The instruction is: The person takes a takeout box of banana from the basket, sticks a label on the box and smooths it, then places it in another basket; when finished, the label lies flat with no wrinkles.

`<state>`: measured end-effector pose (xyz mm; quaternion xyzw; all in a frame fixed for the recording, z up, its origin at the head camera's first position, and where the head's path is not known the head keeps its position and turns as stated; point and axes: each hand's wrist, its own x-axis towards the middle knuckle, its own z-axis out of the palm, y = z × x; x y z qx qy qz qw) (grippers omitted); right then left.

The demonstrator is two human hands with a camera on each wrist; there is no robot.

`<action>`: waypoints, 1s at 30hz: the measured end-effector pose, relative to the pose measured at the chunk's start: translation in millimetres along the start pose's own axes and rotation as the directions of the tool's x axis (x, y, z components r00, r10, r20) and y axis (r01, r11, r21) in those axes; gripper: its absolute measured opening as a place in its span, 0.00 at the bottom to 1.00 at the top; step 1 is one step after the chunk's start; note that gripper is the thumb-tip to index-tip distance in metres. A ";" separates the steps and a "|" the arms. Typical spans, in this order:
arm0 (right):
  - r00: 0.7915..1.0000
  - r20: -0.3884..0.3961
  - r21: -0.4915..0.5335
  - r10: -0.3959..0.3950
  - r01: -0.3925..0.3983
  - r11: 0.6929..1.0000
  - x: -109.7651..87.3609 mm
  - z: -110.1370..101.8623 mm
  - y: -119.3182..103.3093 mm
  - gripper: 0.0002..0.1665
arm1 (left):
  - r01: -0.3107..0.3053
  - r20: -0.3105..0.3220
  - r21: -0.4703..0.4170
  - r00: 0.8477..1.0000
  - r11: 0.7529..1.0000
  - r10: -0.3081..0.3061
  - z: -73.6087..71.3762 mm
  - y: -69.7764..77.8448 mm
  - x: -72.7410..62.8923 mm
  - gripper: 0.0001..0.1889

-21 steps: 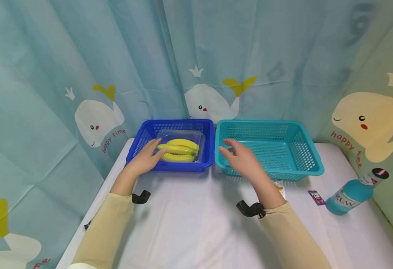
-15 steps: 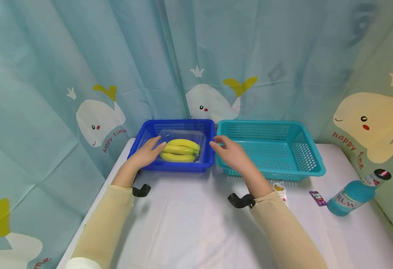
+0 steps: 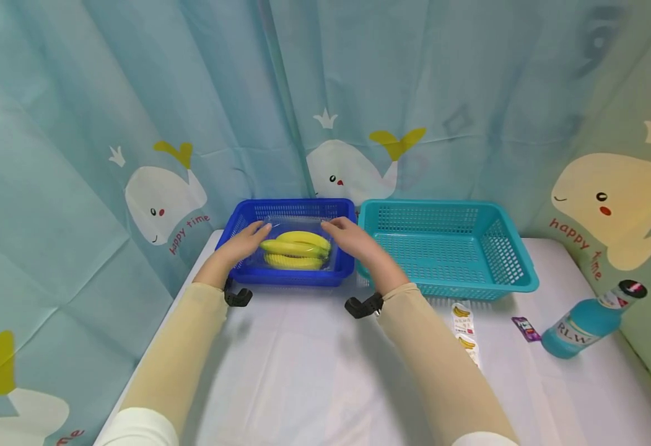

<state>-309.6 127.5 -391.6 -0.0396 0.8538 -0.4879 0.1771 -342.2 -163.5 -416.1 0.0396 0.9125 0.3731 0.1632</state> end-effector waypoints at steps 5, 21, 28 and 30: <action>0.997 0.055 0.097 0.057 -0.062 0.993 10.2 8.7 -3.2 0.48 | 0.083 0.023 -0.005 0.996 0.997 -0.083 -0.1 -3.4 8.8 0.46; 0.976 0.065 0.282 0.207 -0.217 0.935 41.2 26.5 -4.9 0.48 | 0.216 0.050 -0.112 0.976 0.970 -0.212 3.3 -20.0 21.7 0.54; 0.968 0.051 0.337 0.247 -0.249 0.908 48.1 30.6 1.2 0.47 | 0.196 0.064 -0.152 0.980 0.969 -0.188 5.1 -24.1 24.9 0.55; 0.965 0.049 0.346 0.259 -0.260 0.902 49.2 32.3 2.4 0.47 | 0.201 0.061 -0.162 0.979 0.966 -0.193 5.5 -25.6 25.6 0.55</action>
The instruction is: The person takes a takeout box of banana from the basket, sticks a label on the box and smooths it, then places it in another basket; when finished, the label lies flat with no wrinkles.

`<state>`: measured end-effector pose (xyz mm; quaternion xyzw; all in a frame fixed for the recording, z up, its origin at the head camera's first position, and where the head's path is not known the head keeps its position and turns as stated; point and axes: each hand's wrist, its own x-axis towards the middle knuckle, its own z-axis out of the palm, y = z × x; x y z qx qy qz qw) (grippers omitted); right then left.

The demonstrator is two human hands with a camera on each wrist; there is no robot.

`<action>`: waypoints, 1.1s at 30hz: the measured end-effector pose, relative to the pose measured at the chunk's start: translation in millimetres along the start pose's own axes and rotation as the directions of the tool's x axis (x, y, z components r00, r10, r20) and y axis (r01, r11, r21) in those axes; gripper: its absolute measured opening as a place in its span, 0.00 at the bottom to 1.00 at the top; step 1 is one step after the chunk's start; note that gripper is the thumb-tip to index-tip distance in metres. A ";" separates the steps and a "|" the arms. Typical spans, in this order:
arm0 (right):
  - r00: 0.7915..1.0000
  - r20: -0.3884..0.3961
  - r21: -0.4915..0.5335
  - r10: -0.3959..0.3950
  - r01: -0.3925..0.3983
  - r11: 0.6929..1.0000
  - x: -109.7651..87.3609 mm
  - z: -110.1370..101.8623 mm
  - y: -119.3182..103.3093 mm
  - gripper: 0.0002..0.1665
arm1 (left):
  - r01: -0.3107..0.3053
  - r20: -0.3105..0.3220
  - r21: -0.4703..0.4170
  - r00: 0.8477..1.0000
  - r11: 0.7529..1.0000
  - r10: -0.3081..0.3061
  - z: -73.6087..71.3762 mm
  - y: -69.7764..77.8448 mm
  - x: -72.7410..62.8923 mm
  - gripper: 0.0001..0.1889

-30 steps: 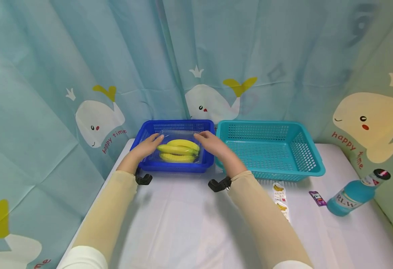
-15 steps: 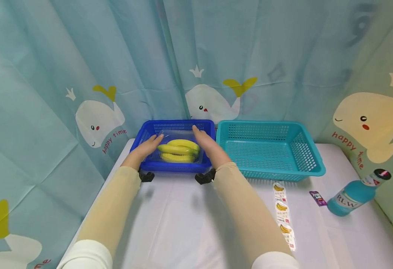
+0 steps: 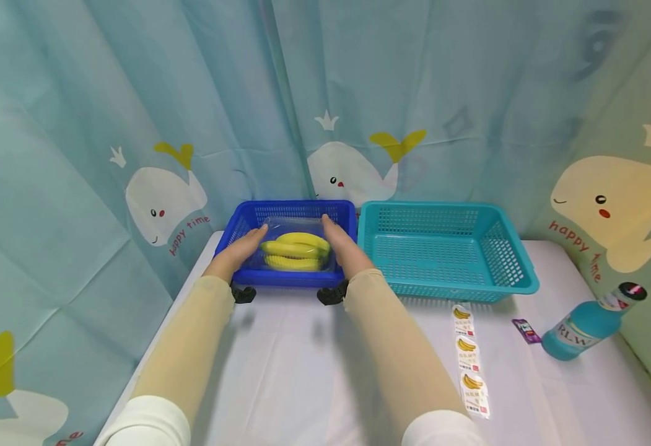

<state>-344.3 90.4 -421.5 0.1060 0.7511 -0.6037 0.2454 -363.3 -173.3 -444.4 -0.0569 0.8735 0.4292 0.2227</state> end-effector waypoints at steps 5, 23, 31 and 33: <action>1.000 -0.008 0.013 0.025 -0.025 1.000 0.5 3.3 4.2 0.47 | 0.005 0.001 -0.018 1.000 1.000 -0.005 1.6 -2.0 1.4 0.55; 0.999 0.008 0.159 0.054 -0.054 0.986 4.0 1.4 4.7 0.47 | 0.016 -0.004 -0.049 1.000 0.999 -0.017 3.8 -0.5 1.1 0.55; 0.999 0.030 0.154 0.031 -0.035 0.987 4.2 1.2 5.4 0.46 | 0.024 -0.009 -0.043 1.000 0.999 -0.024 1.7 -0.1 0.8 0.54; 0.999 0.024 0.160 0.026 -0.029 0.987 3.9 1.3 5.2 0.47 | 0.016 -0.010 -0.049 1.000 0.999 -0.016 0.7 0.8 0.3 0.52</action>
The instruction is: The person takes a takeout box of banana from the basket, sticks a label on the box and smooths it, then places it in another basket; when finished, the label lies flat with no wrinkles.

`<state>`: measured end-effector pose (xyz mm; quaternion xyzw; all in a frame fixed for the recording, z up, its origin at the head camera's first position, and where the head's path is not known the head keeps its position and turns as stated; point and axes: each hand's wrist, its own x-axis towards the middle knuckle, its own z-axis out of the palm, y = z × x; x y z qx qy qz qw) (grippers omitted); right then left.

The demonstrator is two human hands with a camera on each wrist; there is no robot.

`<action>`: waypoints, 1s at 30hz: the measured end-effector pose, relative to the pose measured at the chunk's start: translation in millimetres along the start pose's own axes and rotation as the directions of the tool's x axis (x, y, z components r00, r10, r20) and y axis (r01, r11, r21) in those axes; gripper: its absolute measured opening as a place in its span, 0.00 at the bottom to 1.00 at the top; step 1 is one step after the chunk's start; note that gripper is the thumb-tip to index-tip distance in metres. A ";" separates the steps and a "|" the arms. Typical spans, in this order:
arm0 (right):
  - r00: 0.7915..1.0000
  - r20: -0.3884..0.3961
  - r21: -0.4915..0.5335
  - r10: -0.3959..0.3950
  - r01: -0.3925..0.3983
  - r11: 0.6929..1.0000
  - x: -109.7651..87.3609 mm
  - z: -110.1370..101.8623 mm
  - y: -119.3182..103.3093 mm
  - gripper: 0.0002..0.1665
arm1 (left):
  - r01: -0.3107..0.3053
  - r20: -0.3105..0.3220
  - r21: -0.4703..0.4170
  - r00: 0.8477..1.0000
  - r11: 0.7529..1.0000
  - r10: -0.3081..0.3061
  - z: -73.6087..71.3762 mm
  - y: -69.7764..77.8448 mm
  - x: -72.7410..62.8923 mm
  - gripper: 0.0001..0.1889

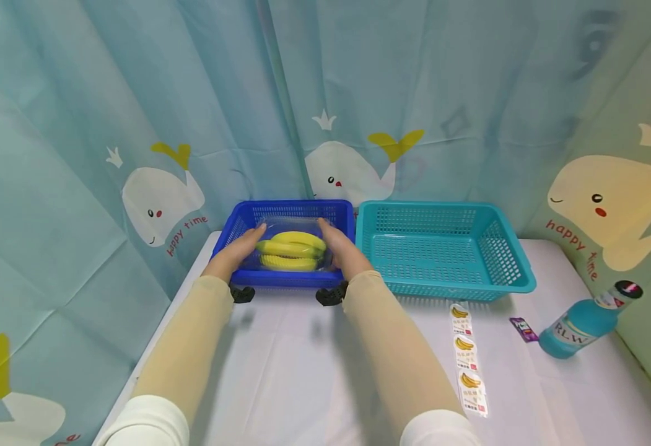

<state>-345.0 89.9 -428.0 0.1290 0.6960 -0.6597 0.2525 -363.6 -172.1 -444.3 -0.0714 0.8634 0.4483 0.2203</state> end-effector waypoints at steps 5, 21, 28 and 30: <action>0.999 -0.002 0.015 -0.041 0.041 0.999 -2.3 -0.5 -0.6 0.48 | -0.010 -0.009 0.013 1.000 1.000 0.011 -3.3 4.1 -2.2 0.50; 0.983 0.063 -0.098 -0.173 0.179 0.979 -30.9 -19.4 -20.5 0.50 | -0.105 -0.034 0.000 0.994 0.994 0.105 -19.4 25.8 -22.4 0.54; 0.977 0.057 -0.187 -0.208 0.215 0.959 -50.8 -29.5 -27.9 0.49 | -0.175 -0.026 -0.028 0.984 0.984 0.174 -20.1 35.1 -33.8 0.54; 0.973 0.063 -0.210 -0.224 0.232 0.950 -56.5 -32.9 -29.0 0.48 | -0.190 -0.028 -0.046 0.982 0.981 0.189 -19.5 36.9 -38.2 0.51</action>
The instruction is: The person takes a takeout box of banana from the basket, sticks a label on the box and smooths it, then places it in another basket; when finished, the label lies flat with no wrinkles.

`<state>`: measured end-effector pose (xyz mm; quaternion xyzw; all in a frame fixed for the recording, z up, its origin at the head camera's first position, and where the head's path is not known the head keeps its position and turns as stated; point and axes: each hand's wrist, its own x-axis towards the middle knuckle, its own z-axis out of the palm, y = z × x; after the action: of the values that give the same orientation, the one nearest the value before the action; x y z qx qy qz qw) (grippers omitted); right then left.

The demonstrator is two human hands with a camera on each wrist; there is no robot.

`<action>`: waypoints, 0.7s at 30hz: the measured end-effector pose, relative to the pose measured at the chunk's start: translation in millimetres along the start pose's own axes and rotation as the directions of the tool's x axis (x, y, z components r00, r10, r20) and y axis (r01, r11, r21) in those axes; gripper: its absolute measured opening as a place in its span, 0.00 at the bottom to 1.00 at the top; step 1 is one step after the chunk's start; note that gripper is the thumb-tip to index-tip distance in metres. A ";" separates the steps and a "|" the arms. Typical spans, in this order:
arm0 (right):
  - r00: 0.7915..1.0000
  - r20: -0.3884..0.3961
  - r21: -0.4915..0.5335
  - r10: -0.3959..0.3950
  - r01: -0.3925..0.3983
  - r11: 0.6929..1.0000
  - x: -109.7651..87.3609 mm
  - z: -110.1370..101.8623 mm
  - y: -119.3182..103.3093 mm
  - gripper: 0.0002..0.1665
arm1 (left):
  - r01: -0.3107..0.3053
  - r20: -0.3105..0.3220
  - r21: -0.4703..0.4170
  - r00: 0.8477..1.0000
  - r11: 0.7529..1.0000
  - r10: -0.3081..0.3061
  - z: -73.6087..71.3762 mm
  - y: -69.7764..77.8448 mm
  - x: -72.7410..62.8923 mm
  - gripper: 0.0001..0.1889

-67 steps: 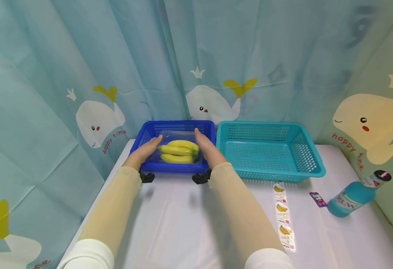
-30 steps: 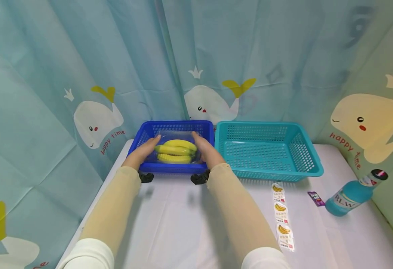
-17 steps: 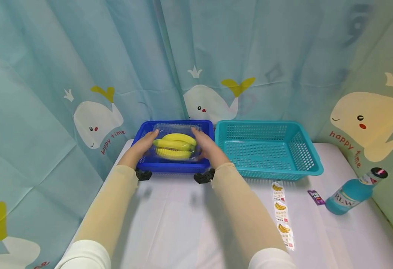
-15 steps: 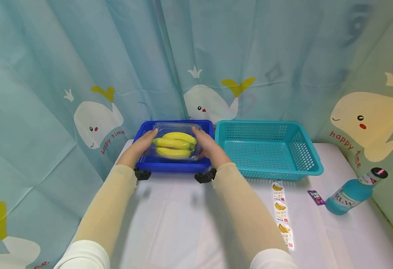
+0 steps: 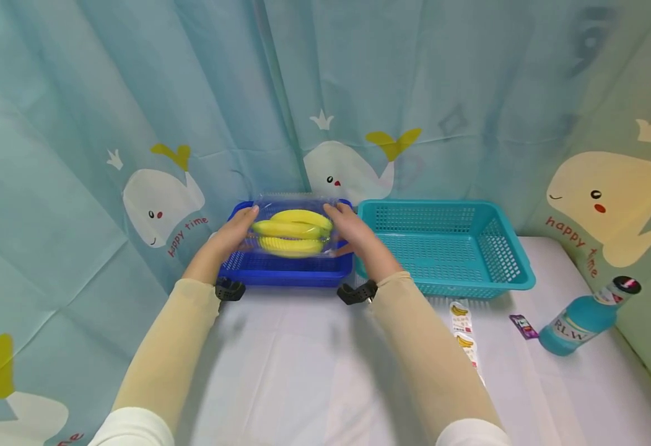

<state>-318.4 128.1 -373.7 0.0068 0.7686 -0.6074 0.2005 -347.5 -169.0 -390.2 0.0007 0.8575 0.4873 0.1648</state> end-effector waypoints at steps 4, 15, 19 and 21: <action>1.000 -0.022 -0.047 -0.022 0.021 0.999 -10.0 -9.0 -1.2 0.46 | -0.012 0.008 -0.039 1.000 0.999 0.012 3.3 5.0 -7.6 0.44; 0.996 -0.073 -0.156 -0.054 0.042 0.987 -35.9 -29.6 3.7 0.47 | -0.100 0.011 -0.129 0.995 0.987 0.102 16.7 16.3 -33.2 0.36; 0.995 -0.068 -0.165 -0.077 0.065 0.984 -48.1 -37.0 9.8 0.51 | -0.131 0.019 -0.160 0.991 0.978 0.136 25.0 16.8 -41.7 0.34; 0.994 -0.066 -0.162 -0.091 0.080 0.984 -54.3 -39.5 13.2 0.53 | -0.149 0.018 -0.165 0.988 0.975 0.155 29.3 16.1 -45.0 0.32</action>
<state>-276.9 181.3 -361.6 -0.0200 0.8212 -0.5514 0.1459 -299.2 -143.4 -377.8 0.0604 0.8097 0.5667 0.1398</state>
